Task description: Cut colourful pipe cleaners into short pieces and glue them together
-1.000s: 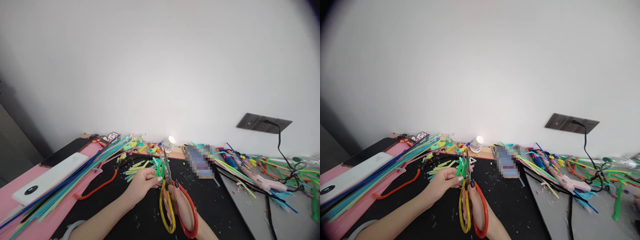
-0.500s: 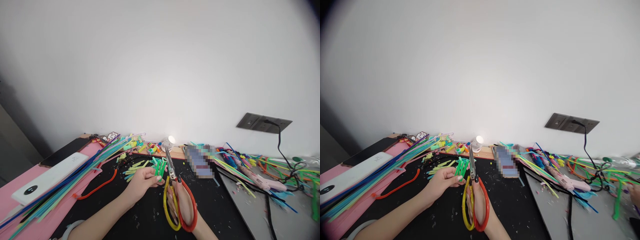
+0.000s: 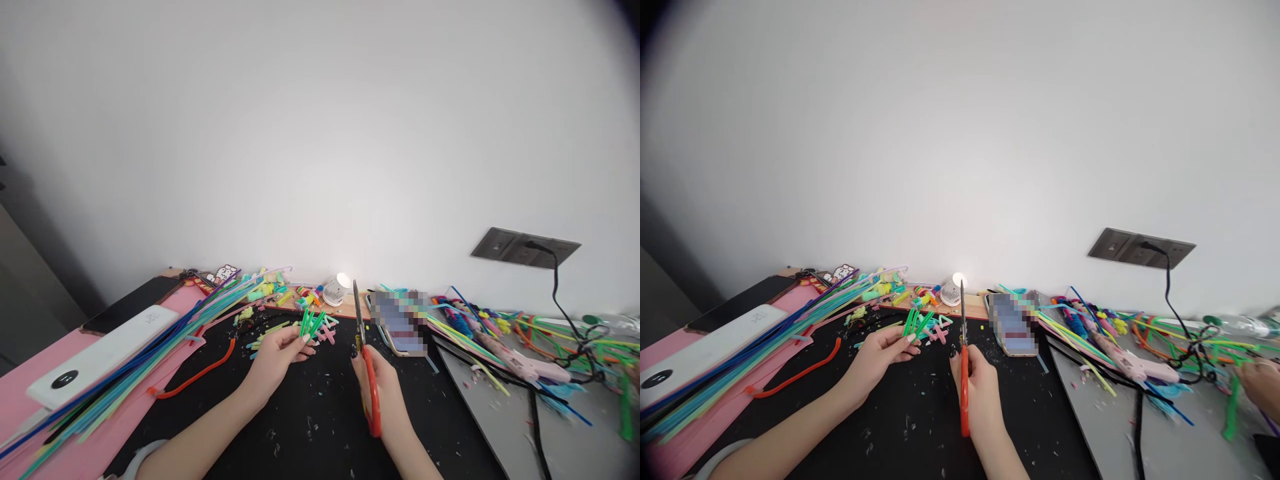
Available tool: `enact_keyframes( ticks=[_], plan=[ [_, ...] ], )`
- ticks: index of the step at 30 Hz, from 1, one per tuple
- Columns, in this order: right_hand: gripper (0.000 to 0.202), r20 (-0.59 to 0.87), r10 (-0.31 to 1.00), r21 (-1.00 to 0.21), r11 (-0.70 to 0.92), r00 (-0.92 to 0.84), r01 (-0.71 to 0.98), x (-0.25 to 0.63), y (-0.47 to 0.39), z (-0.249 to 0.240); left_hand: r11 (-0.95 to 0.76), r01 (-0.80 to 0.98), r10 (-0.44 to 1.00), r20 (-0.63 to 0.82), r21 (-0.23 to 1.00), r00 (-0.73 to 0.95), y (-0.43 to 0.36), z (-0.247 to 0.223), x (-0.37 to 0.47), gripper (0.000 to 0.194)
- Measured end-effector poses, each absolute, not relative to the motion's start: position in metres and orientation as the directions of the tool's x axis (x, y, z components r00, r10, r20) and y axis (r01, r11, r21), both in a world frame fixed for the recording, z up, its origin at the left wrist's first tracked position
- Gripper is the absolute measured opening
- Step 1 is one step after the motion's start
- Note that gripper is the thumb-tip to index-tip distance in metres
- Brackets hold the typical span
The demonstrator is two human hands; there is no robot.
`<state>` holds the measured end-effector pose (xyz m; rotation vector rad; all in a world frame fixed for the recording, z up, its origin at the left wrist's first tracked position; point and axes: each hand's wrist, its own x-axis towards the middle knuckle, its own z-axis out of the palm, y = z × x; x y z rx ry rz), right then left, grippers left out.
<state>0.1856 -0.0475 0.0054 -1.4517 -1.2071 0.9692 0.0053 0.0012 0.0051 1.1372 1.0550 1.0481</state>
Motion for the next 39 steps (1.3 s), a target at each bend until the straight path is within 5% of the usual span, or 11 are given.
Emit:
enact_keyframes(
  ticks=[2,5,11,14,18,23,34,39],
  plan=[
    [0.037,0.063,0.964,-0.878,-0.069,0.258,0.473,0.19,-0.047,0.011,0.101,-0.085,0.982,-0.086,0.991,0.166,0.001,0.005,0.005,0.026],
    [0.036,0.089,0.957,-0.798,-0.097,0.276,0.595,0.193,-0.047,0.014,0.096,-0.087,0.985,-0.082,0.992,0.155,0.002,0.003,0.005,0.026],
    [0.032,0.045,0.993,-0.956,0.01,0.111,0.293,0.186,-0.047,0.006,0.046,-0.051,0.994,-0.041,0.998,0.105,0.005,-0.003,0.002,0.028],
    [0.035,-0.038,0.995,-0.992,-0.048,0.088,0.114,0.183,-0.047,0.004,-0.139,0.114,0.983,0.124,0.984,0.132,0.004,-0.003,0.0,0.025],
    [0.034,-0.051,0.994,-0.999,-0.051,0.092,-0.003,0.181,-0.048,0.006,-0.457,0.34,0.879,0.361,0.822,0.31,-0.003,0.001,0.001,0.029],
    [0.029,-0.11,0.988,-0.994,-0.108,0.106,-0.023,0.176,-0.049,0.01,-0.624,0.381,0.75,0.385,0.683,0.538,-0.011,0.003,0.004,0.035],
    [0.017,-0.112,0.979,-0.993,-0.103,0.171,-0.062,0.178,-0.05,0.012,-0.55,0.646,0.835,0.347,0.529,0.426,-0.009,0.003,0.0,0.034],
    [0.017,-0.095,0.988,-0.991,-0.083,0.12,-0.105,0.18,-0.049,0.013,-0.481,0.549,0.873,0.32,0.683,0.367,-0.012,0.011,0.001,0.029]
  ],
)
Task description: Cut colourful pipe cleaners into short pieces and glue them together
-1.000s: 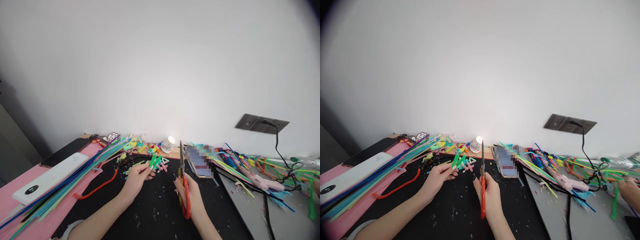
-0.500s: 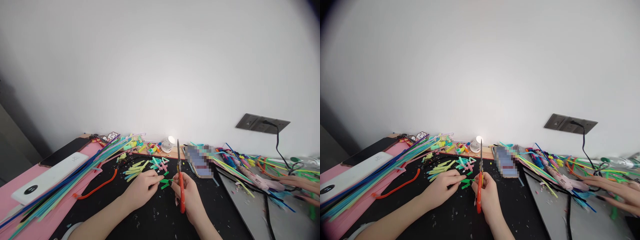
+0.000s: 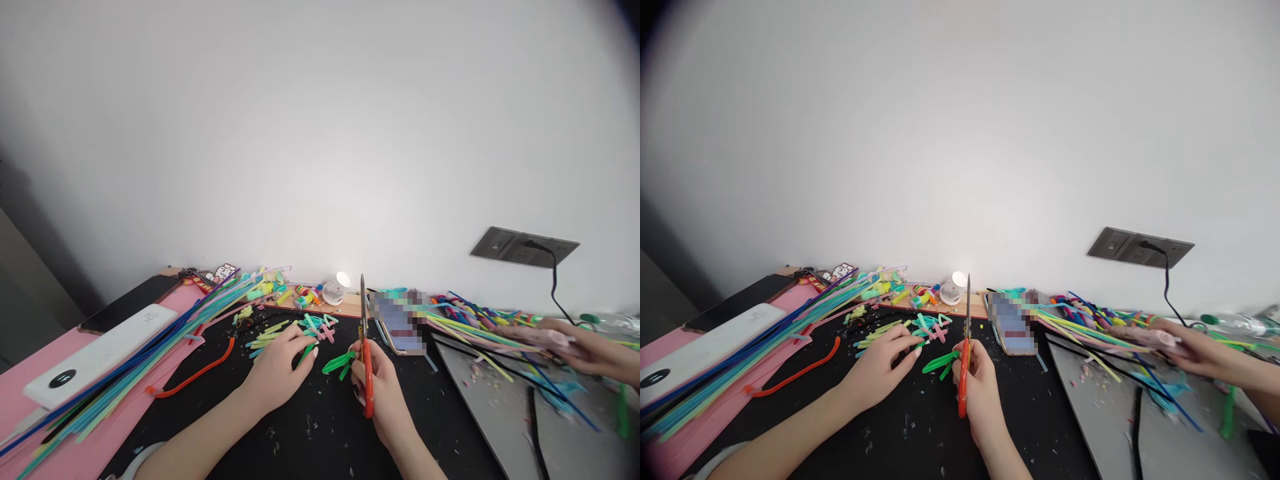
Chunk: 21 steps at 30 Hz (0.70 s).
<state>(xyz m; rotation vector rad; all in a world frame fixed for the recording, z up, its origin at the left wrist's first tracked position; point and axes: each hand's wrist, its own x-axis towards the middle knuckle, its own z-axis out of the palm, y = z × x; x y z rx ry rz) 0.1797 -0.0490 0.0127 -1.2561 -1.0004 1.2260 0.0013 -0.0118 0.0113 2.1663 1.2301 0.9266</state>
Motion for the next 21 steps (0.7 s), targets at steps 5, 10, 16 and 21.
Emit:
enact_keyframes(
  ticks=[5,10,16,21],
  plan=[
    [0.016,-0.065,0.998,-0.997,-0.064,0.012,-0.03,0.175,-0.052,0.015,-0.108,0.194,0.811,-0.027,0.975,0.585,-0.014,0.011,0.008,0.033],
    [0.014,-0.033,0.999,-0.999,-0.033,-0.012,0.017,0.17,-0.054,0.022,0.155,0.111,0.714,-0.189,0.982,0.674,-0.012,0.004,0.008,0.032],
    [0.011,0.006,1.0,-0.998,0.005,0.015,0.057,0.171,-0.052,0.02,0.306,0.083,0.651,-0.273,0.948,0.709,-0.01,0.007,0.002,0.023],
    [0.015,-0.012,1.0,-1.0,-0.012,-0.024,0.026,0.172,-0.051,0.015,0.35,0.113,0.592,-0.313,0.93,0.743,-0.008,0.006,0.001,0.023]
  ],
)
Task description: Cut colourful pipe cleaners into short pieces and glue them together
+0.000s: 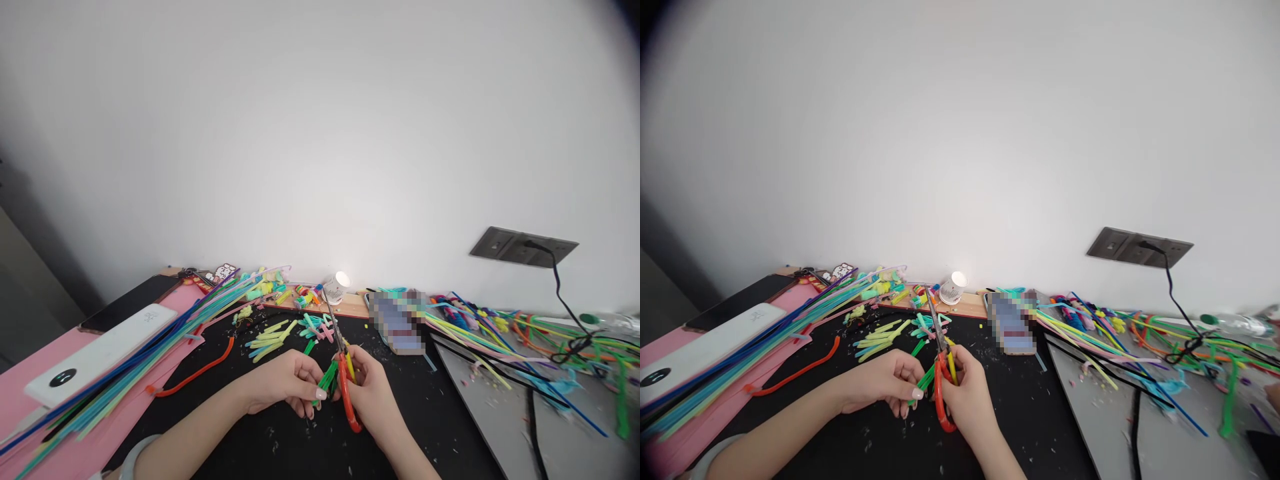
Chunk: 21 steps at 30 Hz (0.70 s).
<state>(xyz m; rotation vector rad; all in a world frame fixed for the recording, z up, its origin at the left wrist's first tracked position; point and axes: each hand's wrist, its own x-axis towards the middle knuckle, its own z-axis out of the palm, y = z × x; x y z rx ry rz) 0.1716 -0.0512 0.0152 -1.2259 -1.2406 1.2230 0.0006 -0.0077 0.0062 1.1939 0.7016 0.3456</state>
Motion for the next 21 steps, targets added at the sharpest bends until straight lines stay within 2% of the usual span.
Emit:
enact_keyframes(
  ticks=[7,21],
  plan=[
    [0.015,-0.023,0.999,-1.0,-0.022,-0.042,0.014,0.1728,-0.0502,0.0127,0.372,0.139,0.562,-0.341,0.918,0.753,-0.0063,0.0025,-0.0005,0.022],
    [0.024,-0.052,0.998,-0.991,-0.055,-0.029,-0.124,0.1693,-0.053,0.0215,0.43,0.132,0.546,-0.374,0.893,0.749,-0.0077,0.0033,0.0003,0.028]
  ],
)
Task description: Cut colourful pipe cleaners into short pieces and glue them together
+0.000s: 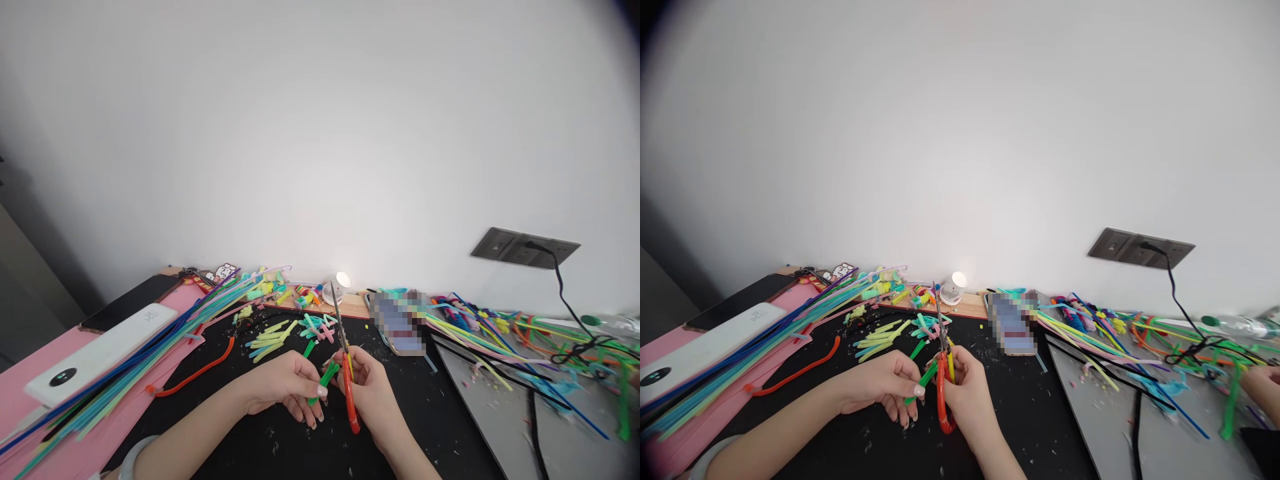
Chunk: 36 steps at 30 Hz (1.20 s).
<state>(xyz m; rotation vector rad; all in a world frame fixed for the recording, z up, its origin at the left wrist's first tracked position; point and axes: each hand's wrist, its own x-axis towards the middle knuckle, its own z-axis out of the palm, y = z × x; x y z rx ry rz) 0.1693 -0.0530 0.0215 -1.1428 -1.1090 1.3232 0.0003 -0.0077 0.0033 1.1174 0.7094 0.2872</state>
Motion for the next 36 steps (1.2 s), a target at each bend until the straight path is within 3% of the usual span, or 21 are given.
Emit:
enact_keyframes(
  ticks=[12,27,36],
  plan=[
    [0.018,0.0,1.0,-0.996,0.001,0.015,-0.088,0.1742,-0.0499,0.0165,0.382,0.118,0.591,-0.34,0.916,0.732,-0.0112,0.0019,0.0009,0.025],
    [0.024,-0.017,0.999,-0.99,-0.01,0.051,-0.143,0.1731,-0.0501,0.0174,0.402,0.156,0.487,-0.355,0.902,0.798,-0.0072,-0.0001,-0.0019,0.022],
    [0.027,0.005,0.999,-0.996,0.009,0.038,-0.09,0.1746,-0.0495,0.0171,0.388,0.083,0.564,-0.308,0.918,0.766,-0.0101,0.0065,0.0014,0.027]
  ],
)
